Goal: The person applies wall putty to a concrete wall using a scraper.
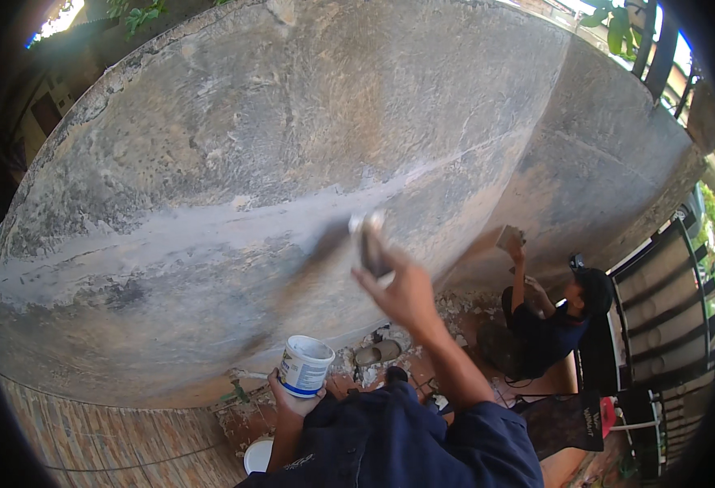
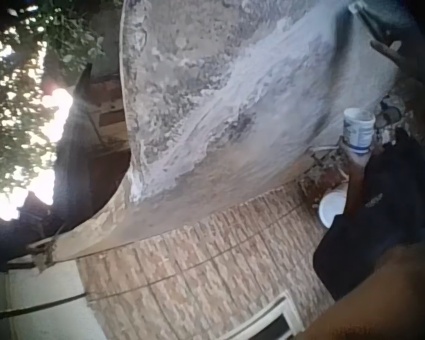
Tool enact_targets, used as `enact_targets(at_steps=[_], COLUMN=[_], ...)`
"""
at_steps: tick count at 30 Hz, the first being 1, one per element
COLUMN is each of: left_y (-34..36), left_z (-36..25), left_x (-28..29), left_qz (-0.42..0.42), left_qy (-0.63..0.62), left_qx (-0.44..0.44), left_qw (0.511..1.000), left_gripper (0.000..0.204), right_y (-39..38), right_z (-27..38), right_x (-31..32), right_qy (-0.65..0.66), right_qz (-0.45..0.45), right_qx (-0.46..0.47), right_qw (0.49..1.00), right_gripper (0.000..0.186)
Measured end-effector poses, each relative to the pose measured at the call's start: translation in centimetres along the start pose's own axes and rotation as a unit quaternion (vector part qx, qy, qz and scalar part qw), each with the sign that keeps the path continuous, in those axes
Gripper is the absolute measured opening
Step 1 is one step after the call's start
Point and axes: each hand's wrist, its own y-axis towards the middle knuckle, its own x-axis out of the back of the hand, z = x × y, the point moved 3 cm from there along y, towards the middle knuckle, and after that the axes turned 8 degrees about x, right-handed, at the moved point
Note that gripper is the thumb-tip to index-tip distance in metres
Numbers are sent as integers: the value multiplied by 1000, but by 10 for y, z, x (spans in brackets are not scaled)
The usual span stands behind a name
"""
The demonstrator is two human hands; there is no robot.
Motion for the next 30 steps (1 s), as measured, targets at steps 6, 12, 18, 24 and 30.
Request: enact_targets(at_steps=[6, 12, 18, 24, 30], left_y=[3, 7, 3, 8, 4], left_z=[4, 1, 1, 9, 15], left_x=[6, 34, 14, 20, 6], left_qz=[-1, -38, 6, 9, -29], left_qy=[17, 15, -10, -8, -7], left_qx=[2, -62, -20, 3, -13], left_qw=[1000, 997, 1000, 1000, 999], left_gripper=[72, 71, 70, 71, 69], right_y=[47, 6, -42, 6, 51], right_z=[11, -60, -111, -24, 21], right_x=[-4, -68, -76, 6, 1], right_qy=[-184, -184, -162, -12, -96], right_qz=[-159, -158, 143, -42, -144], right_qx=[93, 100, -46, 28, 161], right_qw=[966, 965, 975, 999, 972], right_gripper=[71, 67, 69, 75, 75])
